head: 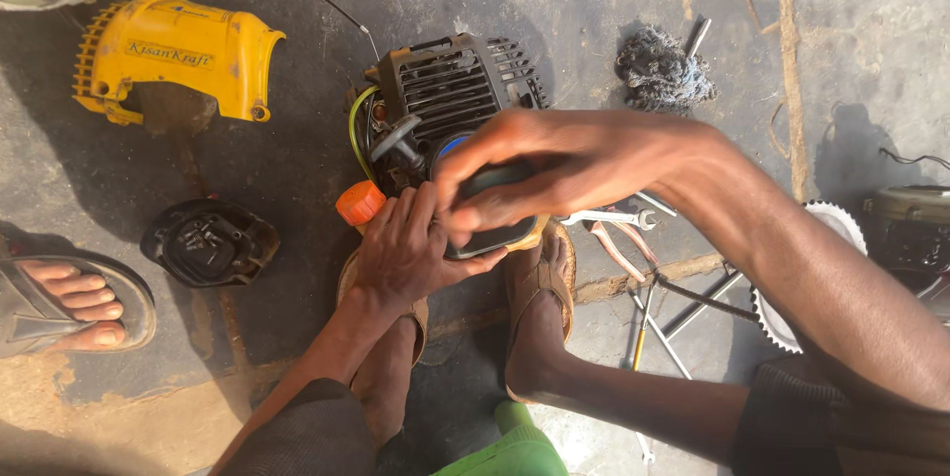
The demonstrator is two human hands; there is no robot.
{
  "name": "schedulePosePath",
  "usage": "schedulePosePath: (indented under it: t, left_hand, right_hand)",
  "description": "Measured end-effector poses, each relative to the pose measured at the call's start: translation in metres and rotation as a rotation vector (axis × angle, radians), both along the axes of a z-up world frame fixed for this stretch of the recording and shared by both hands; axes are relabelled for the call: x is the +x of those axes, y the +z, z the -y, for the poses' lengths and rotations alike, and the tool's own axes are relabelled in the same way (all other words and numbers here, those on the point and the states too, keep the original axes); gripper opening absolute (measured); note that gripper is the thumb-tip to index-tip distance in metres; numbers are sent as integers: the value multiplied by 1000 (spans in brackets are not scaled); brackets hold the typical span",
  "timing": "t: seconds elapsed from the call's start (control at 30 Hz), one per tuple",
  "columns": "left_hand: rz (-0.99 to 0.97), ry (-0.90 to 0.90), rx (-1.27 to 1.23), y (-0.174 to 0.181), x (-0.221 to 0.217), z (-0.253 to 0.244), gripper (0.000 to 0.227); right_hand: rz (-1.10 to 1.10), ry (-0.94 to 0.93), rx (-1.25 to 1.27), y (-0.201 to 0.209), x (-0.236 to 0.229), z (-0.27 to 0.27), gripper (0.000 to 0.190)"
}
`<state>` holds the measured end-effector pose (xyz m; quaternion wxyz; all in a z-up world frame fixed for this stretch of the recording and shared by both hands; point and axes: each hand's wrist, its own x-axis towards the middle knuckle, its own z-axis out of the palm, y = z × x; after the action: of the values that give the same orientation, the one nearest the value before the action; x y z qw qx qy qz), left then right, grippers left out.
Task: The person places a black engine cylinder head onto a small engine block. They then use a screwdriver to tighten the screws securing the head to the engine.
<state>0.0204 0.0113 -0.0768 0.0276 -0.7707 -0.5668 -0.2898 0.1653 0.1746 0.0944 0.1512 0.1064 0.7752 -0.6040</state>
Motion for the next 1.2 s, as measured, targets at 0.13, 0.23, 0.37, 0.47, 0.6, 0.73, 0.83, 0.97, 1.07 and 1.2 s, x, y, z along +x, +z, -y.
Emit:
schedulePosePath:
  t: [0.13, 0.23, 0.37, 0.47, 0.6, 0.73, 0.83, 0.97, 1.07, 1.2]
  left_hand:
    - [-106, 16, 11, 4, -2, -2, 96]
    - [-142, 6, -8, 4, -1, -2, 115]
    - [-120, -1, 23, 2, -3, -3, 118]
    - [-116, -3, 22, 0, -2, -2, 118]
    - [-127, -9, -16, 0, -3, -2, 119]
    - [-124, 0, 12, 0, -2, -2, 120]
    - [-121, 1, 13, 0, -2, -1, 118]
    - [-130, 24, 34, 2, -2, -2, 116]
    - [-123, 33, 34, 3, -1, 3, 115]
    - [-131, 36, 65, 1, -2, 2, 117]
  right_hand:
    - [-186, -93, -129, -16, 17, -11, 30]
    - [-81, -165, -64, -27, 22, -16, 31]
    - [40, -265, -41, -30, 25, -19, 32]
    - [24, -244, -41, -30, 24, -24, 37]
    - [132, -119, 2, -32, 26, -26, 51]
    - [181, -182, -184, -45, 31, -12, 60]
    - [113, -445, -264, -49, 32, -3, 47]
    - [-252, -1015, -362, -50, 26, 47, 29]
    - [-510, -1362, -379, -63, 17, 84, 26]
    - [-524, -1274, 140, -72, 28, 89, 23]
